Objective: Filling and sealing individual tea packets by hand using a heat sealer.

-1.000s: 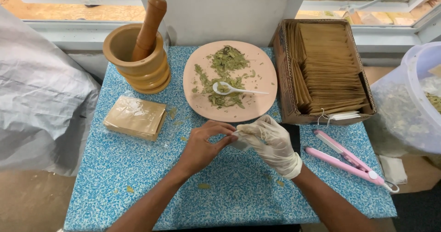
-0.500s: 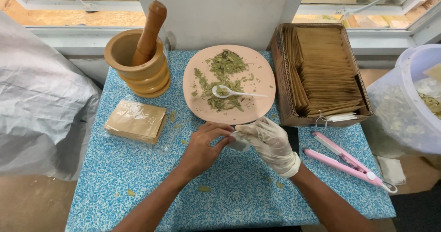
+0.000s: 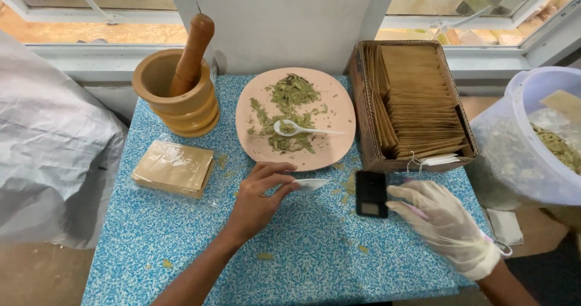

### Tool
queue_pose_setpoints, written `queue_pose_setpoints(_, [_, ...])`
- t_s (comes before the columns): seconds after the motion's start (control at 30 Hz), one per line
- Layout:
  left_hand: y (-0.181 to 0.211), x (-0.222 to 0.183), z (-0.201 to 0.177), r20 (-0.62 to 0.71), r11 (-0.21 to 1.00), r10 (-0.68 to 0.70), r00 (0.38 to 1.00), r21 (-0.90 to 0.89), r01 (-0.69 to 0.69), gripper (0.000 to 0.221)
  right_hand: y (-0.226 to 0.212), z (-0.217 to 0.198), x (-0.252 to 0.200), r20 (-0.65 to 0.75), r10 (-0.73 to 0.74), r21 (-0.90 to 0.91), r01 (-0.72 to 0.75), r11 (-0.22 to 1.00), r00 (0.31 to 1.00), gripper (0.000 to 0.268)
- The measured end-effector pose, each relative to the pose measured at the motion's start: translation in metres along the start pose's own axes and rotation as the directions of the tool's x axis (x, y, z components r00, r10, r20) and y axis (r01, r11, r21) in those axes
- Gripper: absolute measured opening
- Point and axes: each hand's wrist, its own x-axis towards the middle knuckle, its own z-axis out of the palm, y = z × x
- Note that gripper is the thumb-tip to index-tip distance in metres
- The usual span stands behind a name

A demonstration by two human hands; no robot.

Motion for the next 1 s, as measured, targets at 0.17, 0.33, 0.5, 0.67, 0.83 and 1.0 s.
queue_pose_setpoints(0.17, [-0.002, 0.001, 0.001, -0.015, 0.998, -0.051, 0.999, -0.045, 0.05, 0.017, -0.003, -0.027, -0.029, -0.033, -0.093, -0.426, 0.071, 0.902, 0.995, 0.065])
queue_pose_setpoints(0.33, [-0.003, 0.002, 0.0, -0.004, 0.996, -0.073, 0.997, -0.059, 0.073, 0.017, 0.03, 0.005, -0.074, 0.129, 0.456, -0.409, -0.372, 0.833, 0.88, 0.089])
queue_pose_setpoints(0.5, [-0.003, 0.002, 0.0, 0.004, 0.993, -0.112, 0.994, -0.043, 0.112, 0.018, 0.046, 0.022, -0.09, 0.006, 0.35, -0.351, -0.325, 0.878, 0.937, 0.098])
queue_pose_setpoints(0.67, [-0.003, 0.003, -0.002, -0.019, 0.994, -0.09, 0.996, -0.057, 0.089, 0.017, 0.036, 0.019, -0.081, -0.085, 0.277, -0.354, -0.289, 0.889, 0.957, 0.086])
queue_pose_setpoints(0.83, [-0.008, 0.002, -0.001, -0.022, 0.997, -0.061, 0.998, -0.048, 0.059, 0.017, 0.033, 0.017, -0.081, -0.091, 0.279, -0.395, -0.292, 0.871, 0.956, 0.083])
queue_pose_setpoints(1.0, [-0.008, 0.003, -0.001, -0.051, 0.999, -0.007, 0.999, -0.049, 0.004, 0.016, 0.027, 0.007, -0.089, 0.007, 0.437, 0.065, -0.437, 0.897, 0.899, 0.077])
